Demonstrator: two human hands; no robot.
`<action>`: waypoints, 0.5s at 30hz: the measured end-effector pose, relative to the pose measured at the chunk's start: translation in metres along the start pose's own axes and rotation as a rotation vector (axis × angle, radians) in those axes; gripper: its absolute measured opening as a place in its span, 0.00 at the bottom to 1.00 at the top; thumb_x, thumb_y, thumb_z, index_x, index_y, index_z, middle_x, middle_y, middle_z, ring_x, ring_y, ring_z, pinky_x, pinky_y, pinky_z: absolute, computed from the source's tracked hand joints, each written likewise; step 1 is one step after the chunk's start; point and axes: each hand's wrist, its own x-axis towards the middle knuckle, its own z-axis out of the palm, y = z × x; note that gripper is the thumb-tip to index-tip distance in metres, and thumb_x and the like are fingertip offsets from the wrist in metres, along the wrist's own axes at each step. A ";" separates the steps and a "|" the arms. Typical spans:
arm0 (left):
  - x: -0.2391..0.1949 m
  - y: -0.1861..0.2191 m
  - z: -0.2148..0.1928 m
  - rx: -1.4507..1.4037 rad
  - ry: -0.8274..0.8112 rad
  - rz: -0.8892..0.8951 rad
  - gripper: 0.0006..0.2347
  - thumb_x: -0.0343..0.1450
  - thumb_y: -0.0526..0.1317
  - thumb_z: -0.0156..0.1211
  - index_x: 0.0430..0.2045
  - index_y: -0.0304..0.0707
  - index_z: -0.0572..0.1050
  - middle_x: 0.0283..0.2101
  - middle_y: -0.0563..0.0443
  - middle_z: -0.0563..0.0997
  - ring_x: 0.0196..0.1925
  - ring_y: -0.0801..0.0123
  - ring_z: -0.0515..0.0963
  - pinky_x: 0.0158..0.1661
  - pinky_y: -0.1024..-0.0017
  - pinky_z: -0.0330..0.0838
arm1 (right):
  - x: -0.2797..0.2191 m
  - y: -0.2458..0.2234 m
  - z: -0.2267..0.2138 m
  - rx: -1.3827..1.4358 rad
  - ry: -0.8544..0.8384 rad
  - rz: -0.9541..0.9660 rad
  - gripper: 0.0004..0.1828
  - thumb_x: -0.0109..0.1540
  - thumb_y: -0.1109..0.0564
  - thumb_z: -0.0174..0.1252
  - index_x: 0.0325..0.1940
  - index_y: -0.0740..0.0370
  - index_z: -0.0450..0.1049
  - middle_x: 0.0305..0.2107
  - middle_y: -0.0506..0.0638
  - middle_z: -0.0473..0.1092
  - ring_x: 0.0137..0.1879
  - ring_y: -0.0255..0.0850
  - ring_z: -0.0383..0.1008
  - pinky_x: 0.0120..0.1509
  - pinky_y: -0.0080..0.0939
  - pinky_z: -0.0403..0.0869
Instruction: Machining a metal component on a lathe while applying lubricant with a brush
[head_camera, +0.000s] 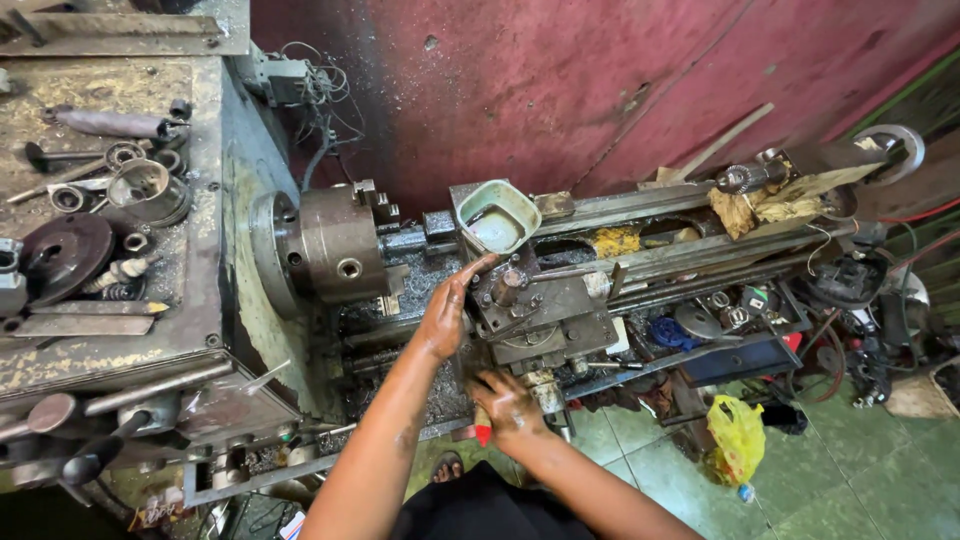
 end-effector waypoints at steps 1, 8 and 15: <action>0.000 0.003 -0.001 -0.018 -0.013 -0.001 0.43 0.71 0.73 0.13 0.65 0.43 0.66 0.70 0.37 0.68 0.74 0.44 0.63 0.70 0.43 0.51 | 0.001 -0.003 -0.003 0.092 0.231 -0.149 0.42 0.49 0.57 0.69 0.68 0.44 0.66 0.66 0.50 0.62 0.70 0.58 0.60 0.67 0.55 0.69; 0.000 -0.026 -0.003 -0.150 0.006 0.180 0.32 0.79 0.54 0.19 0.62 0.30 0.70 0.64 0.32 0.74 0.69 0.41 0.68 0.68 0.49 0.57 | 0.050 -0.017 0.014 0.057 0.837 -0.339 0.17 0.62 0.59 0.55 0.55 0.53 0.77 0.45 0.56 0.76 0.55 0.54 0.78 0.53 0.49 0.78; -0.020 -0.041 0.006 -0.141 0.146 0.182 0.36 0.78 0.62 0.21 0.62 0.32 0.71 0.64 0.34 0.74 0.70 0.44 0.68 0.68 0.49 0.56 | 0.132 0.043 0.177 -0.197 0.812 -0.019 0.16 0.66 0.62 0.52 0.58 0.55 0.74 0.48 0.51 0.71 0.60 0.46 0.70 0.62 0.42 0.70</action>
